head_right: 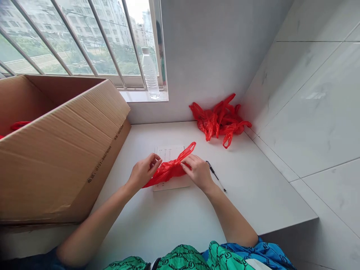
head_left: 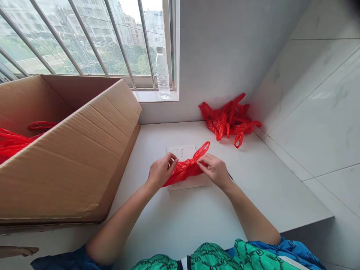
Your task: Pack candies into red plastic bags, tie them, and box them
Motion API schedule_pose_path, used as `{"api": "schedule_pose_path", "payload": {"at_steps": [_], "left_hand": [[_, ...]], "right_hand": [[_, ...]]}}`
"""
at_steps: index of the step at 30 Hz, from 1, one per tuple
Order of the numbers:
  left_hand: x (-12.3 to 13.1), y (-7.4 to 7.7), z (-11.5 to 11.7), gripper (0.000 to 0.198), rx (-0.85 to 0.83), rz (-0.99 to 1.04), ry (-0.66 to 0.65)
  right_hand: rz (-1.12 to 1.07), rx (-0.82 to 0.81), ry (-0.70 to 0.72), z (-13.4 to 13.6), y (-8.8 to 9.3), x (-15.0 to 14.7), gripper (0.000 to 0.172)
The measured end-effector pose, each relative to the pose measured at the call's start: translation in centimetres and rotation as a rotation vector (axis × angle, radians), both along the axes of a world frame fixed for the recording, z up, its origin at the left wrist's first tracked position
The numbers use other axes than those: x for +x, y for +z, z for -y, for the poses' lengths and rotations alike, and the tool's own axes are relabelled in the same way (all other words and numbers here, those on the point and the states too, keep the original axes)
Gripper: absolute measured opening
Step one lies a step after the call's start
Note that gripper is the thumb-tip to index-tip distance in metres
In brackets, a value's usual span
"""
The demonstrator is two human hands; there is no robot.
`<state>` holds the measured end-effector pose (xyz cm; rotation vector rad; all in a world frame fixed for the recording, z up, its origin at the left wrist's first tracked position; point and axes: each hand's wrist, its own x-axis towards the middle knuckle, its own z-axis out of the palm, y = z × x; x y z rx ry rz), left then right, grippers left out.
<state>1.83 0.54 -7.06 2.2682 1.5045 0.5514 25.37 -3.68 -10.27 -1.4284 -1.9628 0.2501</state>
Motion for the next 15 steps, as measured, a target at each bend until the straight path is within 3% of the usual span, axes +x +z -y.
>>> {"api": "schedule_pose_path", "payload": {"at_steps": [3,5,7,10,12,15], "left_hand": [[0.8,0.1,0.4,0.023,0.088,-0.023,-0.167],[1.5,-0.5,0.6,0.020,0.071,-0.092,-0.297],[1.9,-1.1,0.6,0.017,0.050,-0.117,-0.344],[1.8,-1.3,0.1,0.019,0.064,-0.038,-0.329],[1.1,-0.6,-0.6,0.019,0.083,0.074,-0.289],[-0.9,0.8,-1.5,0.017,0.075,0.264,-0.168]], "right_hand": [[-0.037,-0.051,0.014,0.1,0.1,-0.3,0.012],[-0.064,-0.130,0.045,0.3,0.1,-0.5,0.010],[-0.101,-0.194,0.081,0.5,-0.1,-0.6,0.012],[-0.132,-0.211,0.143,0.3,0.0,-0.4,0.013],[-0.190,-0.177,0.153,0.1,0.2,0.3,0.005],[-0.337,-0.096,0.090,-0.2,0.9,1.7,0.010]]}}
